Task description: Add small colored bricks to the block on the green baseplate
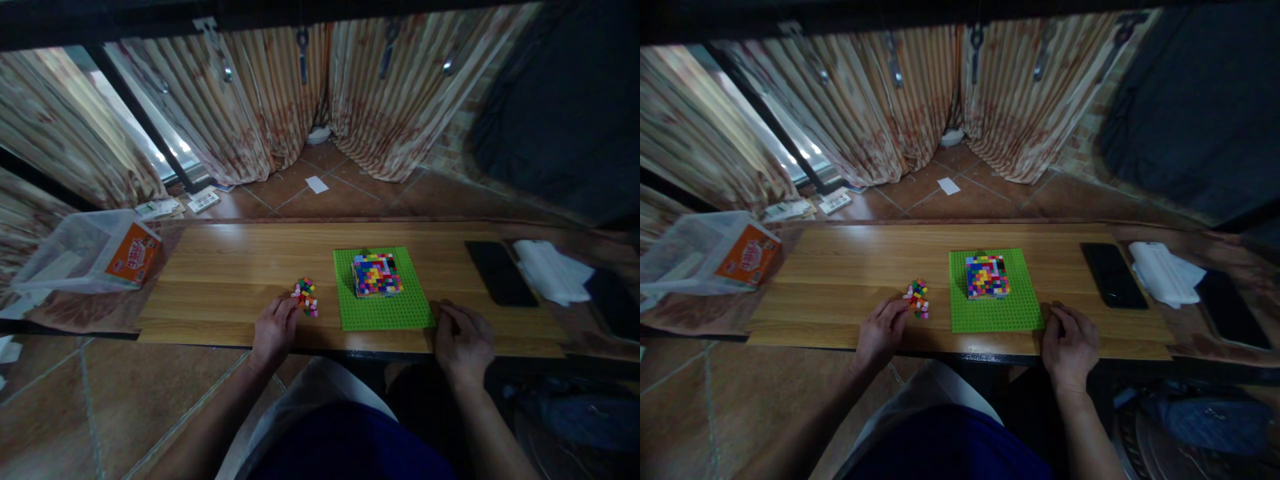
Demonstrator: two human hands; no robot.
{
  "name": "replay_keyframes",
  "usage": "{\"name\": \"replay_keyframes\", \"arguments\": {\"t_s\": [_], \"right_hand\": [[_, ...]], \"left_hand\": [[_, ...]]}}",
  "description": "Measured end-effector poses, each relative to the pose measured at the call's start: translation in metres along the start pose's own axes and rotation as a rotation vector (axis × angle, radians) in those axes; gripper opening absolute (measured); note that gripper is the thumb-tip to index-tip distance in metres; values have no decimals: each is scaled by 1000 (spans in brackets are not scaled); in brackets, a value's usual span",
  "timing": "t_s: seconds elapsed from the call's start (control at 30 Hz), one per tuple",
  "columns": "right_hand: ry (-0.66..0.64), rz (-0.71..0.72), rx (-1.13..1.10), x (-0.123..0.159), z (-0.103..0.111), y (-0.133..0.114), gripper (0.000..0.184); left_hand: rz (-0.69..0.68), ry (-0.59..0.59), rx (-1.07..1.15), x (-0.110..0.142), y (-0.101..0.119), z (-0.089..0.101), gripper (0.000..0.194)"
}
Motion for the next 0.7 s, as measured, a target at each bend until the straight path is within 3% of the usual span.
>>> {"name": "replay_keyframes", "arguments": {"t_s": [0.17, 0.33, 0.5, 0.7], "right_hand": [[1, 6, -4, -1, 2, -3, 23], [-24, -30, -5, -2, 0, -4, 24], [-33, -51, -10, -3, 1, -4, 24], [-49, -53, -5, -4, 0, -5, 24]], "left_hand": [[15, 2, 222, -12, 18, 8, 10], [-16, -28, 441, -35, 57, -5, 12], [-43, -69, 483, -52, 86, -29, 13], [-109, -71, 406, -60, 99, -42, 18]]}}
Point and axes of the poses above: each hand's wrist, its own x-axis away from the middle knuckle, its own z-axis out of the back of the hand, y = z × x, the point moved 8 cm from there along -x, towards the middle knuckle, and after that the axes turned 5 degrees about x, right-handed, at the moved point
